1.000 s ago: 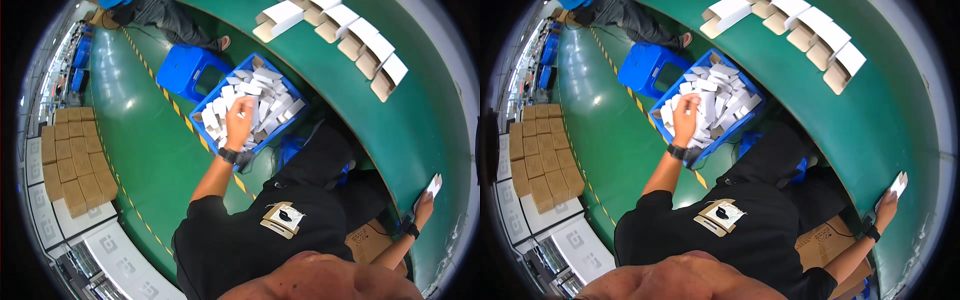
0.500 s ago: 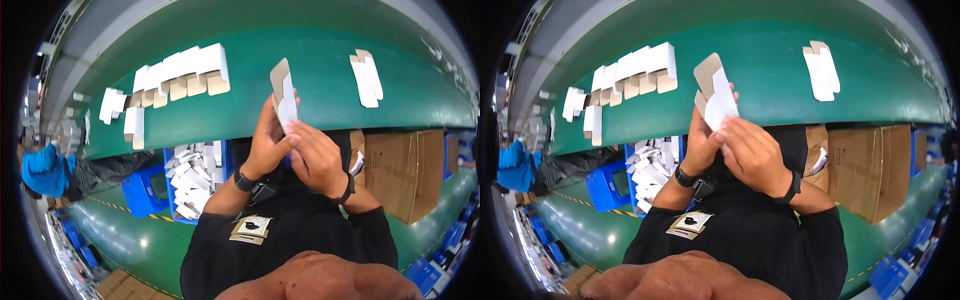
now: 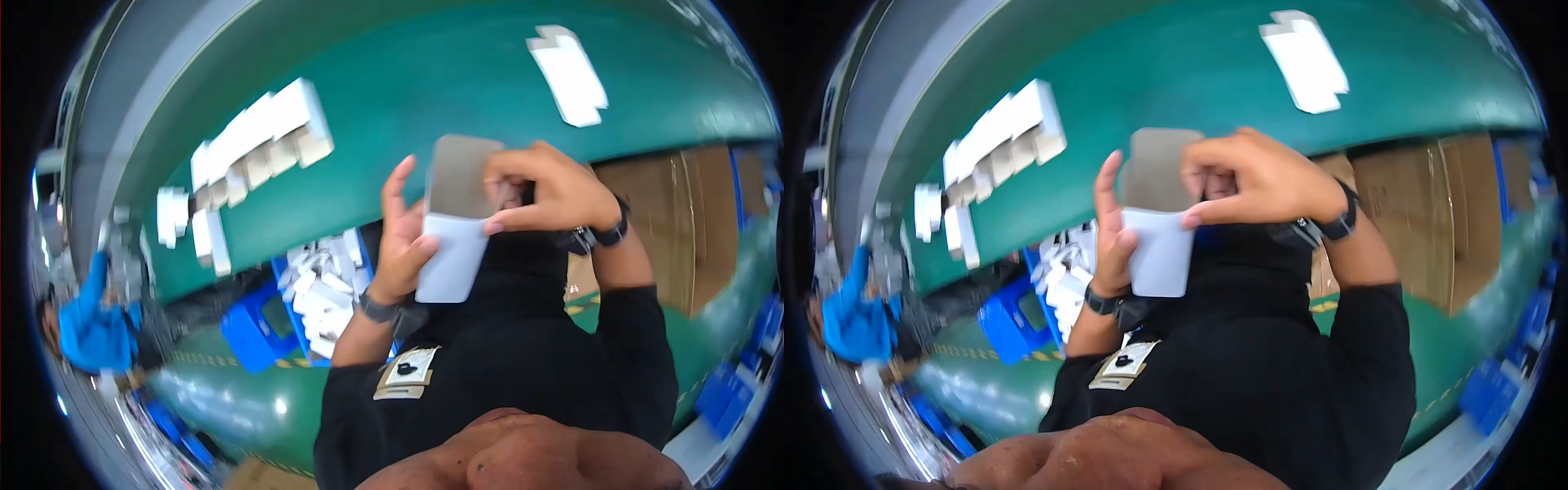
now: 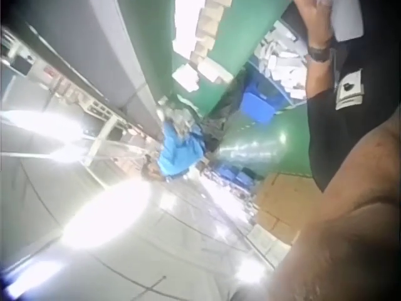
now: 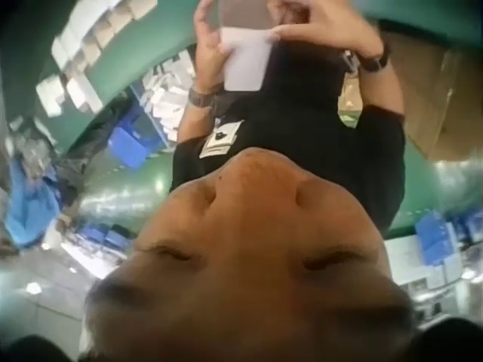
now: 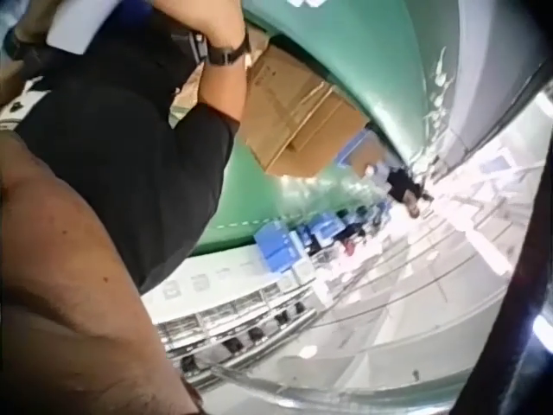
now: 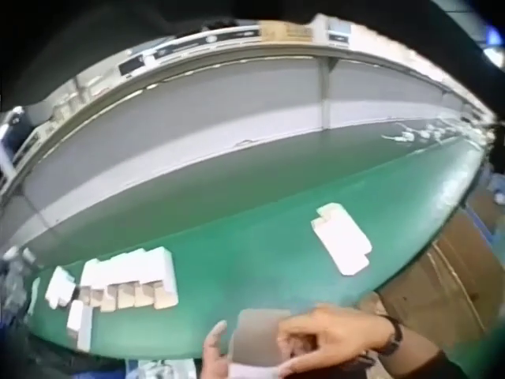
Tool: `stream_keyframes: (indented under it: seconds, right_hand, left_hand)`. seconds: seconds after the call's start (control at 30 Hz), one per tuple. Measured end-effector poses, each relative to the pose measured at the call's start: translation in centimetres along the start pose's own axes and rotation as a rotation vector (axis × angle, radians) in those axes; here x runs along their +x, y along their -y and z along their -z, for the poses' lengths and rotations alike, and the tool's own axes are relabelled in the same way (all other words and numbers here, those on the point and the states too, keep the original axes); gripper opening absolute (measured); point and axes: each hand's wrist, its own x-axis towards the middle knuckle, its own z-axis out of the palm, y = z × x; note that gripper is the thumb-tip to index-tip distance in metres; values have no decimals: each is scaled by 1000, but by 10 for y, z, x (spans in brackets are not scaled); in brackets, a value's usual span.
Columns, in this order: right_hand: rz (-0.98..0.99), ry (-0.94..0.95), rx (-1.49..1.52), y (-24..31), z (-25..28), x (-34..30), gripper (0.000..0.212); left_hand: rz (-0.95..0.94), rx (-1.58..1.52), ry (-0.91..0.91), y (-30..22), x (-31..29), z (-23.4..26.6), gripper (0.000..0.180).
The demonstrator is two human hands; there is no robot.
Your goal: Fold flat cardboard sheets into small white boxes and stack them on the assembly line.
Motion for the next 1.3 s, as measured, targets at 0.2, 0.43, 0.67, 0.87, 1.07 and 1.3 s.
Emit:
stream_keyframes:
  seconds: [0.2, 0.43, 0.67, 0.87, 1.07, 1.3]
  right_hand:
    - [153, -903, 325, 16, -81, 17, 31]
    - [192, -631, 255, -26, -94, 13, 33]
    - [235, -657, 583, -45, -76, 40, 37]
    - [397, -827, 177, -57, -67, 27, 34]
    - [376, -900, 11, -79, -45, 27, 28]
    - [510, -963, 91, -73, -15, 14, 21]
  left_hand:
    - [-313, 326, 47, 13, -18, 17, 63]
    - [-58, 194, 69, 8, -23, 21, 47]
    - [-365, 517, 83, 21, 4, 30, 38]
    - [-196, 261, 0, 19, 19, 10, 39]
    - [-225, 582, -127, 34, 43, 11, 39]
    - [-220, 549, -91, 37, 77, -20, 41]
